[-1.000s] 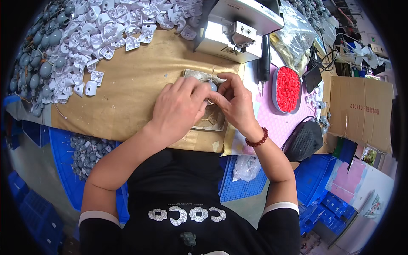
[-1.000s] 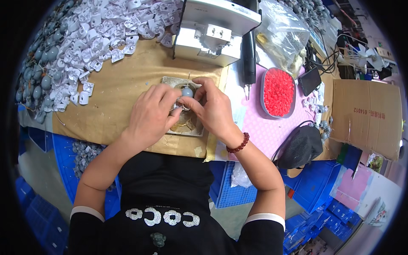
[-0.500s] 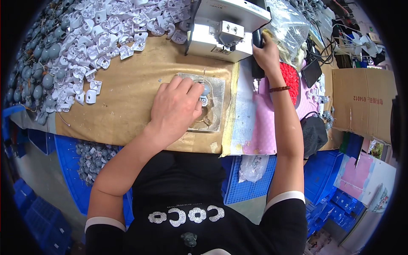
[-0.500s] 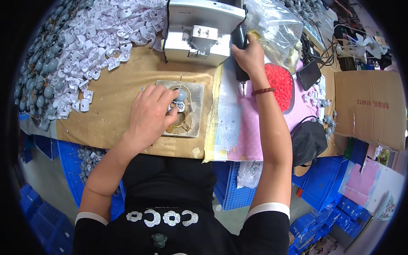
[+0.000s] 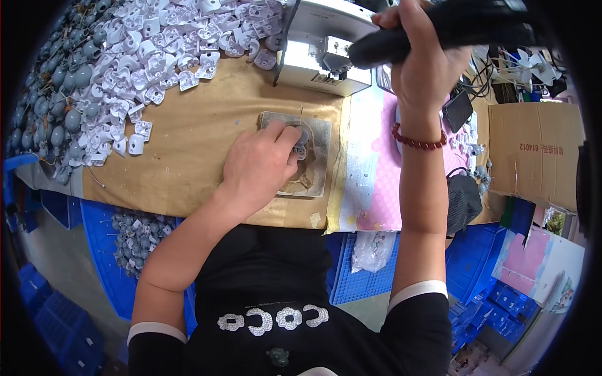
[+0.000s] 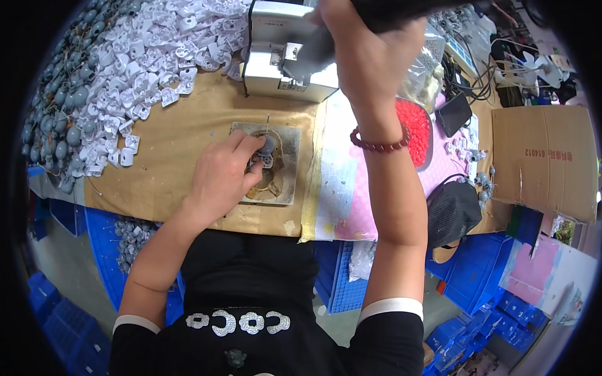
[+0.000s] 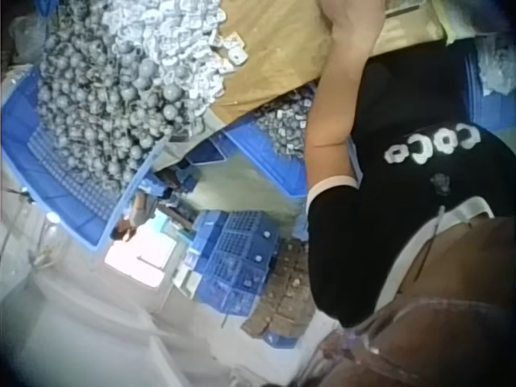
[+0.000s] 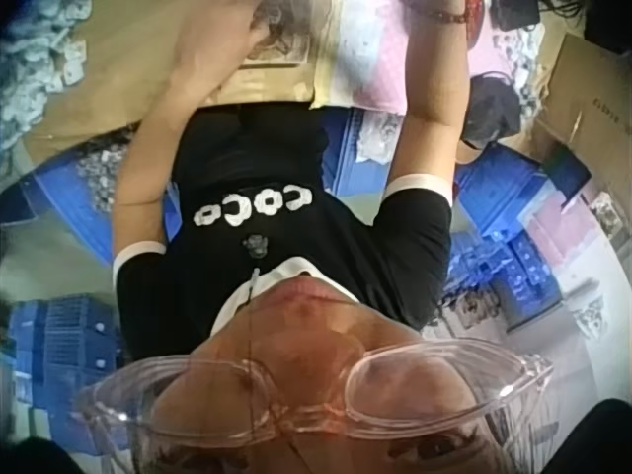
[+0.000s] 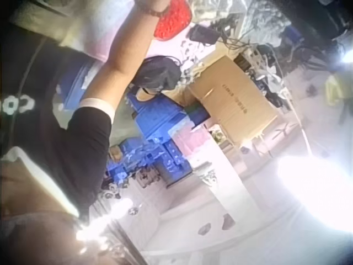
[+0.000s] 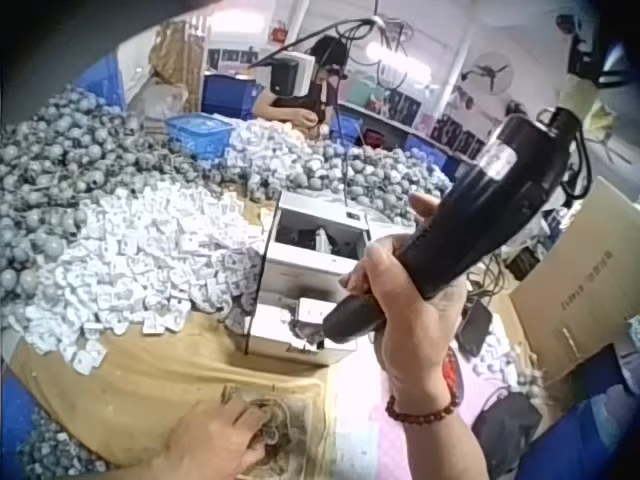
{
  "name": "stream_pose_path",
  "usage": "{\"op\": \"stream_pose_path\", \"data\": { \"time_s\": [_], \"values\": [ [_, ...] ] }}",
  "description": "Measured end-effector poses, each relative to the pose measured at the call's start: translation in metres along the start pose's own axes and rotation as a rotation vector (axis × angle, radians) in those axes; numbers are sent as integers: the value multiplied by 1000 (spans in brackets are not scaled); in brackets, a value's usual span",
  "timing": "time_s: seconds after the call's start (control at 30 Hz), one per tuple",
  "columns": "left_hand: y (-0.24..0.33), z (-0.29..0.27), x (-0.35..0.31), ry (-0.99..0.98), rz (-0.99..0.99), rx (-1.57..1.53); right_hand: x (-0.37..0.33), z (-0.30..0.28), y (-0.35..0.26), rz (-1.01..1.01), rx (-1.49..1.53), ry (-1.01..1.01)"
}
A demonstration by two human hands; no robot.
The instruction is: Assemble small electric motors by placing them in a jig and using an electric screwdriver to secure components.
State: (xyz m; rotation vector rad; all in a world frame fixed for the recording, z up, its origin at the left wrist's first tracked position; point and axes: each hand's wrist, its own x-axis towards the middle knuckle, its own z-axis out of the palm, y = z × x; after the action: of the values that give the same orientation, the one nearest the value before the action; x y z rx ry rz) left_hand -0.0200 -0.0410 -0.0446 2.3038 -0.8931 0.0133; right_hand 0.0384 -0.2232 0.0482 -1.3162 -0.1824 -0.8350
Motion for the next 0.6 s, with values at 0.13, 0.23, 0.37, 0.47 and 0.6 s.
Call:
{"op": "stream_pose_path", "data": {
  "time_s": [0.13,0.23,0.37,0.47,0.6],
  "values": [
    [-2,3,-1,22,10,11,13,6,14,182,-72,-49],
    [-2,1,-1,18,-5,-2,15,8,18,365,-232,-117],
    [-3,1,-2,11,-13,-31,-3,-9,3,309,-115,-275],
    [-3,1,-1,0,-9,-23,-33,-7,-16,300,-40,-246],
    [-5,3,-1,43,11,-13,-53,-4,-22,262,-29,-304]
  ]
}}
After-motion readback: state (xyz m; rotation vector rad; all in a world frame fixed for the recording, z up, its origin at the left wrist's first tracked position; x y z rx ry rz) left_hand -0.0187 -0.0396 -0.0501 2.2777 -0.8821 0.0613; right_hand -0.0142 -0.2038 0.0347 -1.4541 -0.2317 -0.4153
